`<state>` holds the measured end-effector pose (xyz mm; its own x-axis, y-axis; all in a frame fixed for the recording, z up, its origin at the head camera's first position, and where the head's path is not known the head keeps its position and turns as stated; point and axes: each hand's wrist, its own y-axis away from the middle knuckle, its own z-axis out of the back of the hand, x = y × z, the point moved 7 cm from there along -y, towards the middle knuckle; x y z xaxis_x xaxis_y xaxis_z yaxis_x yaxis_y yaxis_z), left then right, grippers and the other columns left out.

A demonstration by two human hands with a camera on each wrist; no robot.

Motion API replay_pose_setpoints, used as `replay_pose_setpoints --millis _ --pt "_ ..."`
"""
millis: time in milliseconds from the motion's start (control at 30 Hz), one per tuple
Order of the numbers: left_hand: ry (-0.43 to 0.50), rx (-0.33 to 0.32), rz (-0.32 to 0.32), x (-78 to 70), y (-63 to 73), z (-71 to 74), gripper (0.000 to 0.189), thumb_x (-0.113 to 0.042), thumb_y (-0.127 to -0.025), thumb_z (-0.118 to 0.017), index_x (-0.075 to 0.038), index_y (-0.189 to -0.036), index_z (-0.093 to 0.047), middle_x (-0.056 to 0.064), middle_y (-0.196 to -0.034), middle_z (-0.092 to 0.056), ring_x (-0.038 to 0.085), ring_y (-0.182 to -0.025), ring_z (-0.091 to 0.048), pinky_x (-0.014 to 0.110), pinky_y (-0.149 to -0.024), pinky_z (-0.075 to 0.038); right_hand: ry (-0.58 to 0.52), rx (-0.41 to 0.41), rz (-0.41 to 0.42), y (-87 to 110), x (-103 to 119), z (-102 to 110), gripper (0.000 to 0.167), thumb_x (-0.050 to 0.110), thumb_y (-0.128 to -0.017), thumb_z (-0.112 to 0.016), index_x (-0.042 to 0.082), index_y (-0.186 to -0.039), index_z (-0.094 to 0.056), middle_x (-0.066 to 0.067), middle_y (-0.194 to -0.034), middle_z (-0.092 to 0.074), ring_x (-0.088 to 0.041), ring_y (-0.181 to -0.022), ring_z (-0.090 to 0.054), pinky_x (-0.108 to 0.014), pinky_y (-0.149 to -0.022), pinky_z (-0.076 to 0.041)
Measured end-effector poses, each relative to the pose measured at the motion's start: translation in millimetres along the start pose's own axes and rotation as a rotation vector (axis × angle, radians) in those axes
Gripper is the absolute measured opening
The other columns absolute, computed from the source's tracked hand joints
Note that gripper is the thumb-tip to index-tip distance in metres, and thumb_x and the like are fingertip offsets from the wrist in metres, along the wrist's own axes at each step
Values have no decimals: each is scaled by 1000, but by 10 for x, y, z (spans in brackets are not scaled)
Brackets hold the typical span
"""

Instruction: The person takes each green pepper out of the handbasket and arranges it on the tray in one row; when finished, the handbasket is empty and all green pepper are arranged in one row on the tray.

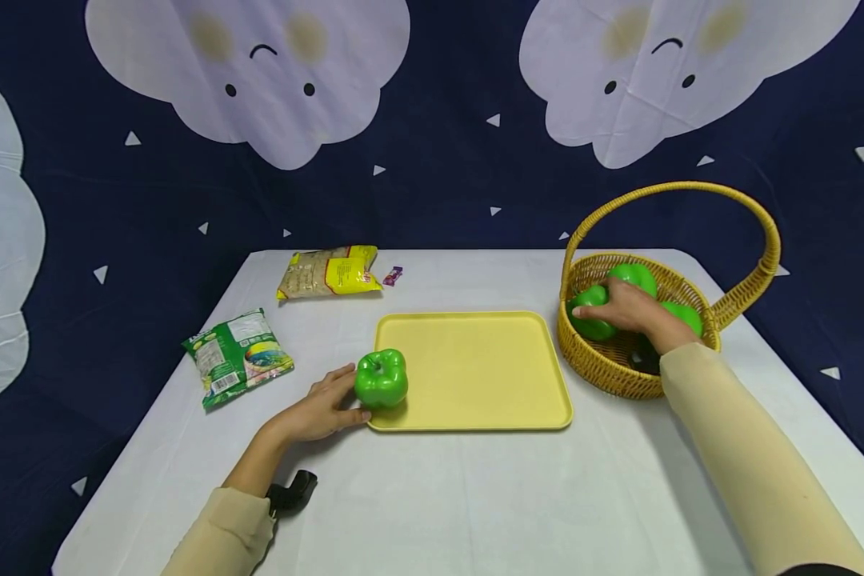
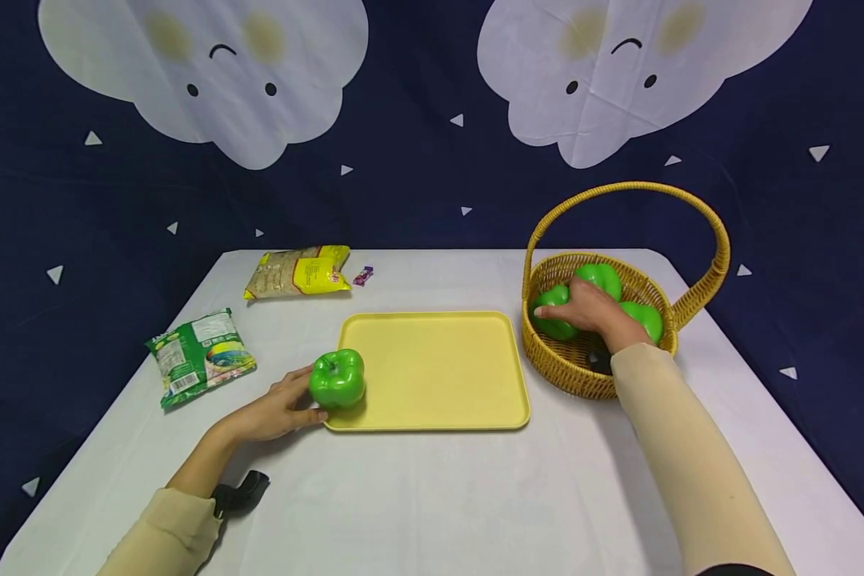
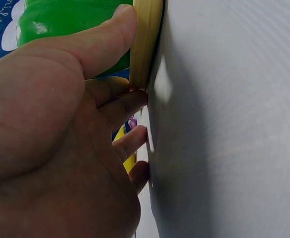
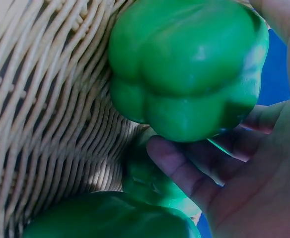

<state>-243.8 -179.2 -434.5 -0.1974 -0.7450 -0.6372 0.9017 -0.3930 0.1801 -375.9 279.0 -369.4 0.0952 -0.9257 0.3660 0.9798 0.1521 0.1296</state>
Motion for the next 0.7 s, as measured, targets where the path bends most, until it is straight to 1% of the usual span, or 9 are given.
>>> replay_pose_setpoints --millis 233,367,500,567,700 --pt "-3 -2 2 6 8 11 75 -37 -86 -67 -14 -148 -31 16 -155 -25 39 -145 -12 67 -112 -7 14 4 30 -22 67 -5 95 58 -82 -63 -16 -133 -32 -29 -112 -52 -39 -100 -50 -51 -84 -44" --pt "2 -3 0 10 14 6 74 -36 -86 -67 -15 -147 -32 15 -155 -26 38 -145 -12 67 -112 -9 24 18 28 -31 78 -6 97 56 -82 -64 -17 -135 -28 -34 -117 -50 -42 -104 -49 -54 -88 -43" --pt "4 -2 -15 0 12 2 73 -36 -86 -67 -16 -147 -34 14 -155 -27 38 -145 -12 67 -112 -11 22 18 28 -15 65 5 94 51 -82 -65 -15 -137 -27 -35 -119 -50 -43 -104 -50 -55 -87 -43" --pt "2 1 -16 0 7 -3 73 -36 -86 -67 -17 -147 -33 13 -155 -27 38 -145 -12 67 -111 -12 14 12 39 1 58 16 92 49 -82 -65 -14 -137 -28 -33 -116 -52 -41 -100 -51 -52 -84 -45" --pt "0 5 -9 7 5 -1 73 -36 -86 -67 -18 -148 -33 14 -156 -26 39 -145 -12 68 -111 -13 -19 -11 70 23 69 76 85 46 -83 -66 -13 -134 -32 -29 -109 -54 -36 -91 -55 -44 -75 -48"
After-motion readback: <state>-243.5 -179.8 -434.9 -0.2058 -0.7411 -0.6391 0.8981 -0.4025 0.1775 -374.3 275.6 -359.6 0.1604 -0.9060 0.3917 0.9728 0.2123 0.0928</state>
